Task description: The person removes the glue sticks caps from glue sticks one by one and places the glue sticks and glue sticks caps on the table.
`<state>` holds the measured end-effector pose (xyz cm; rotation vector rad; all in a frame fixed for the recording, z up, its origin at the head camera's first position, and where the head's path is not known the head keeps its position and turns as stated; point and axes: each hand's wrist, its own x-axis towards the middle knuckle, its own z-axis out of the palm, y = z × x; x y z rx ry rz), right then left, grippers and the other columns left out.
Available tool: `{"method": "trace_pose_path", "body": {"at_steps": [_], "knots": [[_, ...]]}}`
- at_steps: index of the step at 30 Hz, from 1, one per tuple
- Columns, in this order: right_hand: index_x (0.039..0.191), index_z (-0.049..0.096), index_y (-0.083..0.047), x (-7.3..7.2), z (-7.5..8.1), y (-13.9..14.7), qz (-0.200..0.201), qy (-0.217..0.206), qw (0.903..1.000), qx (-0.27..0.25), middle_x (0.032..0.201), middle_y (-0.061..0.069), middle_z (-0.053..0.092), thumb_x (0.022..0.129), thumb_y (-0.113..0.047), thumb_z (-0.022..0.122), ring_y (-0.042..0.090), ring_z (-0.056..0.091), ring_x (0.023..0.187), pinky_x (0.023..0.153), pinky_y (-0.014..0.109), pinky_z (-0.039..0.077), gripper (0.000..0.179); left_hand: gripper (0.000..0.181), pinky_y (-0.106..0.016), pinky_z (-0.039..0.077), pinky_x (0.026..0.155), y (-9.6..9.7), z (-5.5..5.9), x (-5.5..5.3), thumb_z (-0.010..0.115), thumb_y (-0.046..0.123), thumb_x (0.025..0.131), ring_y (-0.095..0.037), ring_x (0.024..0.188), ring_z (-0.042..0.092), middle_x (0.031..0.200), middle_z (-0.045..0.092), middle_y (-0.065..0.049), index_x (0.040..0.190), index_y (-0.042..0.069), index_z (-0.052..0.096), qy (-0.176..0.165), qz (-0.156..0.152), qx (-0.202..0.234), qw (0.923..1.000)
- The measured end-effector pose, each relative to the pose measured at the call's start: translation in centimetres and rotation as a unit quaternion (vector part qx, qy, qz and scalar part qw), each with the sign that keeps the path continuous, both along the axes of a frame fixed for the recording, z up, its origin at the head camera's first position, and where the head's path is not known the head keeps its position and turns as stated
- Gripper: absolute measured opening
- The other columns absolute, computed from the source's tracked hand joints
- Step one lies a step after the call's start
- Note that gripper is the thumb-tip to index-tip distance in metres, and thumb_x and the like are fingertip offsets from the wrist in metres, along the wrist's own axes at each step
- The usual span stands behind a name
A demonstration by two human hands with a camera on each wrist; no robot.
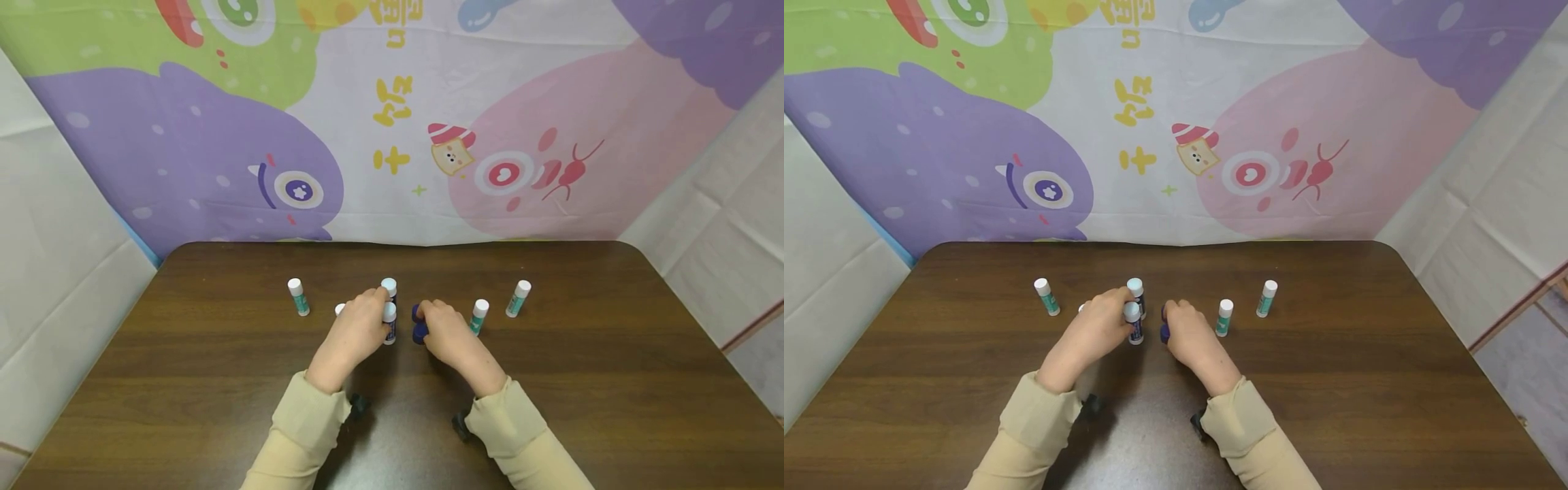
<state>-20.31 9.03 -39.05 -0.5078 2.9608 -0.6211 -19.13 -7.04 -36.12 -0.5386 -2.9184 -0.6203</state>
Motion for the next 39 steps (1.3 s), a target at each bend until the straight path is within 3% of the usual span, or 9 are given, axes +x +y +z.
{"method": "trace_pose_path", "body": {"at_steps": [5, 9, 14, 18, 25, 39], "knots": [[0.098, 0.060, -0.001, 1.0, 1.9, 0.5, -0.004, 0.080, 0.9968, 0.000, 0.091, 0.012, 0.060, 0.076, 0.007, 0.060, 0.024, 0.061, 0.078, 0.063, 0.034, 0.050, 0.023, 0.026, -0.038, 0.050, 0.065, -0.3, 1.3, 0.8, 0.072, 0.005, 0.073, -0.028, 0.077, 0.061, 0.084, 0.059, -0.012, 0.092, -0.001, 0.056, 0.021, 0.004, 0.000, 0.9998], [0.093, 0.063, -0.005, 1.5, 3.2, 1.6, 0.005, 0.165, 0.9862, 0.015, 0.087, 0.007, 0.062, 0.074, 0.003, 0.066, 0.024, 0.061, 0.080, 0.066, 0.036, 0.050, 0.020, 0.028, -0.039, 0.049, 0.064, -0.1, 1.9, 1.3, 0.071, 0.009, 0.075, -0.027, 0.077, 0.060, 0.086, 0.058, -0.010, 0.096, 0.000, 0.057, 0.051, 0.009, 0.002, 0.9987], [0.092, 0.066, -0.007, 1.4, 4.4, 3.8, 0.025, 0.235, 0.9700, 0.058, 0.087, 0.006, 0.063, 0.070, -0.001, 0.072, 0.026, 0.060, 0.082, 0.071, 0.037, 0.048, 0.023, 0.033, -0.036, 0.048, 0.065, 1.0, 1.8, 1.6, 0.074, 0.016, 0.073, -0.025, 0.083, 0.058, 0.091, 0.058, -0.007, 0.100, 0.004, 0.058, 0.099, -0.028, -0.009, 0.9946], [0.098, 0.066, -0.007, 1.1, 4.9, 5.2, 0.023, 0.207, 0.9755, 0.071, 0.095, 0.007, 0.064, 0.072, -0.004, 0.073, 0.026, 0.059, 0.086, 0.069, 0.037, 0.049, 0.028, 0.035, -0.034, 0.048, 0.074, 1.5, 1.5, 1.6, 0.075, 0.018, 0.073, -0.023, 0.088, 0.058, 0.095, 0.059, -0.007, 0.101, 0.004, 0.059, 0.121, -0.055, -0.006, 0.9911], [0.103, 0.065, -0.007, 1.0, 4.5, 6.7, -0.001, 0.154, 0.9859, 0.064, 0.099, 0.008, 0.063, 0.074, -0.005, 0.070, 0.028, 0.059, 0.092, 0.068, 0.040, 0.049, 0.029, 0.042, -0.033, 0.047, 0.082, 2.2, 1.3, 1.4, 0.072, 0.021, 0.077, -0.021, 0.096, 0.058, 0.105, 0.059, -0.008, 0.111, 0.003, 0.055, 0.094, -0.073, 0.007, 0.9928], [0.106, 0.060, 0.001, 0.4, 2.6, 7.7, 0.014, 0.130, 0.9912, 0.018, 0.102, 0.015, 0.060, 0.072, 0.006, 0.067, 0.025, 0.058, 0.087, 0.073, 0.037, 0.049, 0.035, 0.046, -0.032, 0.048, 0.080, 4.8, 0.3, 0.6, 0.070, 0.025, 0.079, -0.022, 0.095, 0.058, 0.108, 0.059, -0.007, 0.116, 0.004, 0.053, 0.053, -0.103, -0.013, 0.9932]]}}
